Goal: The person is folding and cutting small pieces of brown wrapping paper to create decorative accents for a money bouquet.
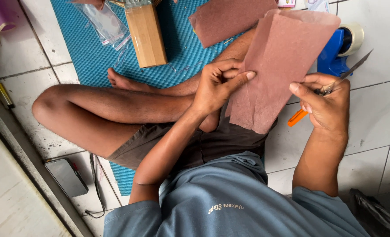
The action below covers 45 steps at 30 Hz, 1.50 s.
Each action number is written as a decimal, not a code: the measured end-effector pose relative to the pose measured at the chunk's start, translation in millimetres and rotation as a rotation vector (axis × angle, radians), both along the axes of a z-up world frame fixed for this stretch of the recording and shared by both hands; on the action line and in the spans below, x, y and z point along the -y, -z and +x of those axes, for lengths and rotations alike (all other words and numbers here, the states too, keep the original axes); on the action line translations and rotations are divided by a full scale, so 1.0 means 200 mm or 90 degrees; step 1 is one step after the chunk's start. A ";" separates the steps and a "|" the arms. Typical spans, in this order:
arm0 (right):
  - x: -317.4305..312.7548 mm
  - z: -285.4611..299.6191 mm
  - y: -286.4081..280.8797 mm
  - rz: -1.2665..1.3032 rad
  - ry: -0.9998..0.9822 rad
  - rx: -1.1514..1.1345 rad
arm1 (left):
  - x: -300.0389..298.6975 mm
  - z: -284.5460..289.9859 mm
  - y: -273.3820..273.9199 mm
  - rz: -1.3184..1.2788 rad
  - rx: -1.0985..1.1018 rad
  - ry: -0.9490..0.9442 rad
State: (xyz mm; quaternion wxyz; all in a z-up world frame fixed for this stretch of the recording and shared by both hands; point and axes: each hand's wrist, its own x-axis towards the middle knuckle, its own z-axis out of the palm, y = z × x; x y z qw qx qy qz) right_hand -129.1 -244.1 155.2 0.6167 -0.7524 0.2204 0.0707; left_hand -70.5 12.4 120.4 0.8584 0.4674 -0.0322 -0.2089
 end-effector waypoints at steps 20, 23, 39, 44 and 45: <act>0.05 -0.03 0.03 -0.051 0.011 -0.018 | -0.03 0.05 0.05 0.085 0.080 0.116; 0.04 -0.03 0.03 -0.064 0.003 -0.019 | -0.03 0.05 0.06 0.095 0.086 0.108; 0.05 -0.04 0.06 -0.009 -0.029 -0.029 | -0.06 0.06 0.03 0.133 0.138 0.079; 0.04 -0.05 0.07 -0.008 -0.016 -0.017 | -0.08 0.06 0.05 0.116 0.124 0.092; 0.03 -0.04 0.07 -0.025 -0.029 -0.001 | -0.09 0.06 0.05 0.109 0.113 0.095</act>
